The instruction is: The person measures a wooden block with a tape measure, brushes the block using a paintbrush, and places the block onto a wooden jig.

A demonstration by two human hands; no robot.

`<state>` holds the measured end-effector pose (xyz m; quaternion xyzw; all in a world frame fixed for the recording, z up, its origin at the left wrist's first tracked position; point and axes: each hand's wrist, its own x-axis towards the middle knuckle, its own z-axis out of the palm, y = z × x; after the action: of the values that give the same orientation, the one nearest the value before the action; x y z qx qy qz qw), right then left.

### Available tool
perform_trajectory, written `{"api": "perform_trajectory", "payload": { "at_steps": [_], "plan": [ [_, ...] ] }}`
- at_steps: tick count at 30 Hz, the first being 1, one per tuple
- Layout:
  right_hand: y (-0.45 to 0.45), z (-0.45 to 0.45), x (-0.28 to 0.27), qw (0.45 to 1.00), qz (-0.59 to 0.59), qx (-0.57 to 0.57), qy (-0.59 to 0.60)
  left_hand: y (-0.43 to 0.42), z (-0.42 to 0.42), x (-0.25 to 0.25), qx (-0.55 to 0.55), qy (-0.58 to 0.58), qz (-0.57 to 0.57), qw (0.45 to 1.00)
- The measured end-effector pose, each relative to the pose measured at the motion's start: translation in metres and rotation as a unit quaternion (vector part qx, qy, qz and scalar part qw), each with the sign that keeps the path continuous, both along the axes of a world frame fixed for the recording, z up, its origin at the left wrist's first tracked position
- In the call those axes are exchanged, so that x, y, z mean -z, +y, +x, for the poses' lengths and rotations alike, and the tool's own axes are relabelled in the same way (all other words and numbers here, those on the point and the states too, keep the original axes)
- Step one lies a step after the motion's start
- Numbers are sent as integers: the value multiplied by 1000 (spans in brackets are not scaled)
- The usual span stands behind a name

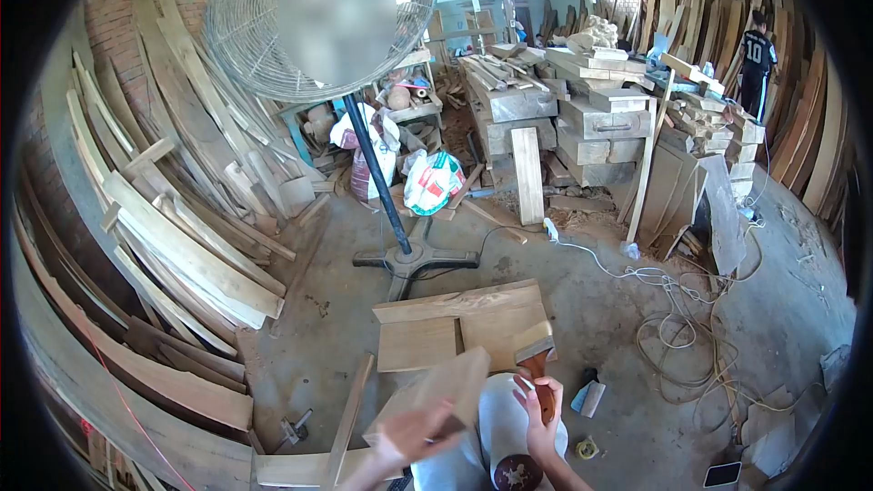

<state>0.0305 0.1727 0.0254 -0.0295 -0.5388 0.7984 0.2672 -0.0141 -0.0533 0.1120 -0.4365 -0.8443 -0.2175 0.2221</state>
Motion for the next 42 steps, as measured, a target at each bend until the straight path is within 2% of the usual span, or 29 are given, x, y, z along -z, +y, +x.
{"api": "perform_trajectory", "payload": {
  "at_steps": [1,2,6,10,11,13,15,17,19,23,25,27,30,32,36,39,42],
  "plan": [
    [-1,1,-4,999,-40,4,14,20,6,8,60,82,33,994],
    [0,5,-1,999,-18,9,31,30,10,14,72,91,17,993],
    [13,23,-8,994,-107,-15,26,62,15,27,116,106,-9,988],
    [18,30,-5,990,-139,-17,-3,83,23,49,157,114,-39,980],
    [20,29,23,996,-69,35,-43,84,26,54,160,110,-39,980],
    [15,32,11,993,-101,33,-45,80,34,66,167,94,-42,981],
    [18,28,35,995,65,64,-42,81,43,90,172,24,-24,985],
    [22,28,40,996,49,50,-52,80,53,111,191,-66,2,979],
    [37,31,40,995,-10,70,-66,77,59,106,176,-63,-6,982],
    [101,44,65,973,73,172,-136,72,66,114,119,-80,-1,990],
    [137,49,108,955,118,228,-152,78,70,113,58,-105,41,992],
    [171,68,148,942,34,196,-271,69,72,114,29,-105,59,992],
    [201,92,215,928,-219,130,-271,39,74,122,-31,-55,77,995],
    [212,93,268,925,-246,101,-271,13,72,116,-100,-83,91,987],
    [211,68,306,905,-352,65,-229,-14,66,109,-200,-103,90,970],
    [212,49,328,891,-352,100,-268,-11,69,108,-193,-105,108,970],
    [214,49,334,896,-331,67,-288,4,77,117,-159,-137,140,968]
  ]
}}
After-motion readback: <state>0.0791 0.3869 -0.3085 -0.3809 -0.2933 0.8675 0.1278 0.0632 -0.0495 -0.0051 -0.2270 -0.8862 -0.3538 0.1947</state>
